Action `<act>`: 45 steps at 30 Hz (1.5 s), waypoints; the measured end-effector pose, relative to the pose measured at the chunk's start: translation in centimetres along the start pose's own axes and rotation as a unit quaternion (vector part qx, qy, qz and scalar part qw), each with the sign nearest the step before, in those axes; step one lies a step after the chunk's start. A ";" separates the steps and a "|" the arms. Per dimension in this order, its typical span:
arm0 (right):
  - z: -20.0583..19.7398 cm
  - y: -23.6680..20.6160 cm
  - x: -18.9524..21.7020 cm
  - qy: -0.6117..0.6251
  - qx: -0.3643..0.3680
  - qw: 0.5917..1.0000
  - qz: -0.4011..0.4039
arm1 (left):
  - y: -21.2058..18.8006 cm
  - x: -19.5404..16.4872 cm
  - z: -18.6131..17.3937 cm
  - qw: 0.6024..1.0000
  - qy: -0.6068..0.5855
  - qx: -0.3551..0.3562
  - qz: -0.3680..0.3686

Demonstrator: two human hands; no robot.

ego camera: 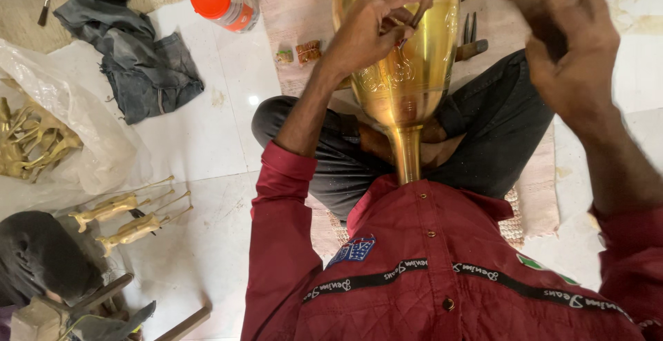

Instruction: The person sits cross-legged on the floor with a large brass vessel held between their legs and engraves decorative patterns into its surface. They hold a small chisel against the brass with one hand and strike it with a wooden mallet in the other hand, repositioning the chisel repeatedly to work different parts of the design.

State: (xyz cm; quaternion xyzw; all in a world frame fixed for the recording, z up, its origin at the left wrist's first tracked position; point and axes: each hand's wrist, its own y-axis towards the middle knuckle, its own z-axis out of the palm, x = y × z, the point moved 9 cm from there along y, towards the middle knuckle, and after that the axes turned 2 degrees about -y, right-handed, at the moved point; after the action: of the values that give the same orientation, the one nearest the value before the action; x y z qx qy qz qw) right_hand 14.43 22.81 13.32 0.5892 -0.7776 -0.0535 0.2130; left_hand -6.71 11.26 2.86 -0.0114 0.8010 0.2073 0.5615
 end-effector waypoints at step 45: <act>3.5 -0.3 -2.6 0.118 -0.049 0.992 0.005 | 1.2 1.2 -0.1 0.997 -0.022 0.072 -0.036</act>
State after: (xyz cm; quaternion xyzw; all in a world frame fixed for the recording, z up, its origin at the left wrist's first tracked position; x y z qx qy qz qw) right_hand 13.85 24.55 9.39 0.5760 -0.7465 -0.0206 0.3326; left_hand -7.57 12.53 2.17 0.0051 0.8002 0.1294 0.5856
